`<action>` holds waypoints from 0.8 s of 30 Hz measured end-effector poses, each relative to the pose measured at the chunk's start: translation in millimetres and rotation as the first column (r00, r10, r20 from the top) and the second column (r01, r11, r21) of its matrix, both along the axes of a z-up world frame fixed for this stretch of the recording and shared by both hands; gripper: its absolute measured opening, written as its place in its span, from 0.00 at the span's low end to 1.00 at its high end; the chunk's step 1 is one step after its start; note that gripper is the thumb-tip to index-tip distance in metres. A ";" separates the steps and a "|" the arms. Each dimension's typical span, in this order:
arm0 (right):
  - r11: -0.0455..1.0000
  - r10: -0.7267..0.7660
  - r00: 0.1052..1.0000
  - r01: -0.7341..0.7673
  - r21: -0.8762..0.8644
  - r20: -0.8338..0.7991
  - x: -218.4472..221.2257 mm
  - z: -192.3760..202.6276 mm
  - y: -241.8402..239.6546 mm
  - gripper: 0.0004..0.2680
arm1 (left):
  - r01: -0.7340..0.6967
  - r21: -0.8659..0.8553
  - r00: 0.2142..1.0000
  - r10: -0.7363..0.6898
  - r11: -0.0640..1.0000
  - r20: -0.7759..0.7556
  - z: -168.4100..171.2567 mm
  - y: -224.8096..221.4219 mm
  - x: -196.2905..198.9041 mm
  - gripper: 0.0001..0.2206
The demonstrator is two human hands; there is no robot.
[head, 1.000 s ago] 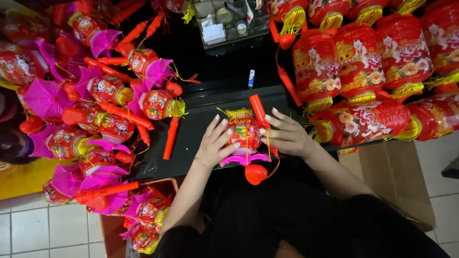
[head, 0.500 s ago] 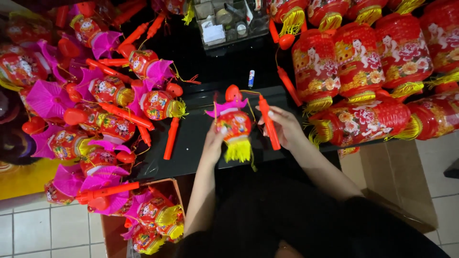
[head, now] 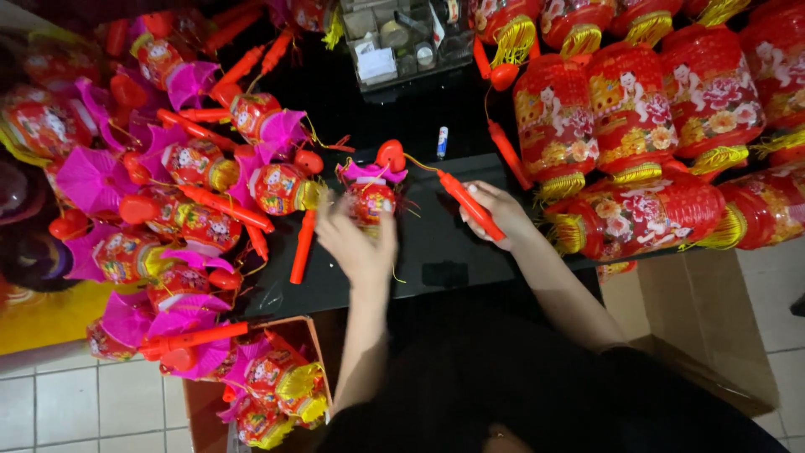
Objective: Assembling small decorative lanterns by attaching plastic handles to the lantern bodies.
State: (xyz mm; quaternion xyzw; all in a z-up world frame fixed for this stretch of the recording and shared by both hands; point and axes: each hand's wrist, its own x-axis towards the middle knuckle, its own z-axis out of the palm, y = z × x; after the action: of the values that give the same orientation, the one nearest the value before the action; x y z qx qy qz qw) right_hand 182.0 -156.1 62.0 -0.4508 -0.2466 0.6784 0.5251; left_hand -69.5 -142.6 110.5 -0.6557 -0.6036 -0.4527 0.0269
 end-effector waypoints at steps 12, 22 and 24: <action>0.973 -0.017 0.996 -0.005 0.232 0.090 4.7 -40.5 1.8 0.11 | 0.859 0.130 -0.058 -0.158 0.496 0.986 -73.1 48.6 94.0 0.16; 0.868 -0.277 0.860 0.032 0.496 0.429 -1.1 -27.7 -2.0 0.03 | 0.793 0.197 -0.257 0.022 0.577 0.966 -95.9 74.2 64.3 0.16; 0.773 -0.463 0.665 -0.021 0.634 0.586 1.6 -16.6 -4.2 0.03 | 0.789 0.180 -0.244 0.030 0.588 0.969 -93.5 71.9 64.0 0.15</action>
State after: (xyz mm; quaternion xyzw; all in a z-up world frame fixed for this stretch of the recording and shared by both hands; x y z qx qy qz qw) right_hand 183.6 -160.3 45.4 -0.5185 -0.5685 0.2622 0.5824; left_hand -5.5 -70.6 17.0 -0.2544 -0.2484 -0.5437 -0.7602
